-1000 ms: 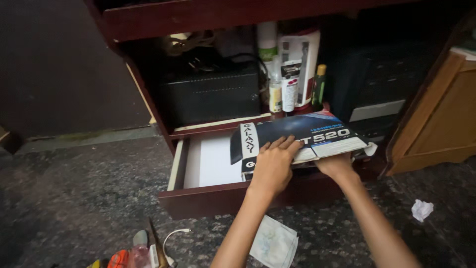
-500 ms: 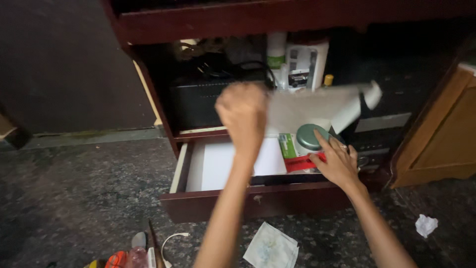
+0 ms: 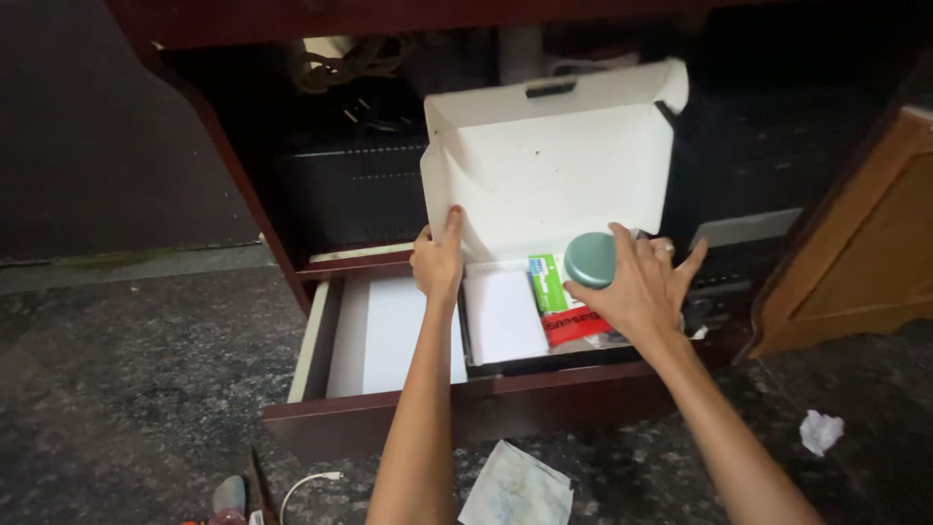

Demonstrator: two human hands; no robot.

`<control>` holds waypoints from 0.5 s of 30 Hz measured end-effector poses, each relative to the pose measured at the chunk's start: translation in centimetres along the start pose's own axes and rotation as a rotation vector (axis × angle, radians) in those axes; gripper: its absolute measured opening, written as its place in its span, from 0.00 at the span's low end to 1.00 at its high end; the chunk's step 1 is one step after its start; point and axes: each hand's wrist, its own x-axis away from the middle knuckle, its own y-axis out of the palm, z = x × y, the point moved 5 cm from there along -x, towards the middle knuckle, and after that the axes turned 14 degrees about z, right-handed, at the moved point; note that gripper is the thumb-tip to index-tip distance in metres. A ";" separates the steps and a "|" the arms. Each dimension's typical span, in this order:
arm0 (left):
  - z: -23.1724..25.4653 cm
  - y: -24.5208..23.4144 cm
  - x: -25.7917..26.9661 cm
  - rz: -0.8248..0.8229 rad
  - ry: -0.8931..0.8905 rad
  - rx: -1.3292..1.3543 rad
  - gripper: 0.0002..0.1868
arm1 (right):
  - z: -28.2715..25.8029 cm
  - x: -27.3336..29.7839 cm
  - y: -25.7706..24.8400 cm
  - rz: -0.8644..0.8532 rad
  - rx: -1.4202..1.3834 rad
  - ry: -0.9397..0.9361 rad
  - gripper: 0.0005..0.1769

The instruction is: The person sits on the floor and organizes small items into a drawer. They place a small container with a green lid, an orange device with a cable, a yellow device with a cable, and a small wrapped item into a cardboard box inside the drawer.

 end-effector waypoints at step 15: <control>-2.5 -0.5 0.4 -0.018 0.270 0.349 0.20 | -9.8 -1.1 2.0 -0.107 -0.587 -0.094 0.47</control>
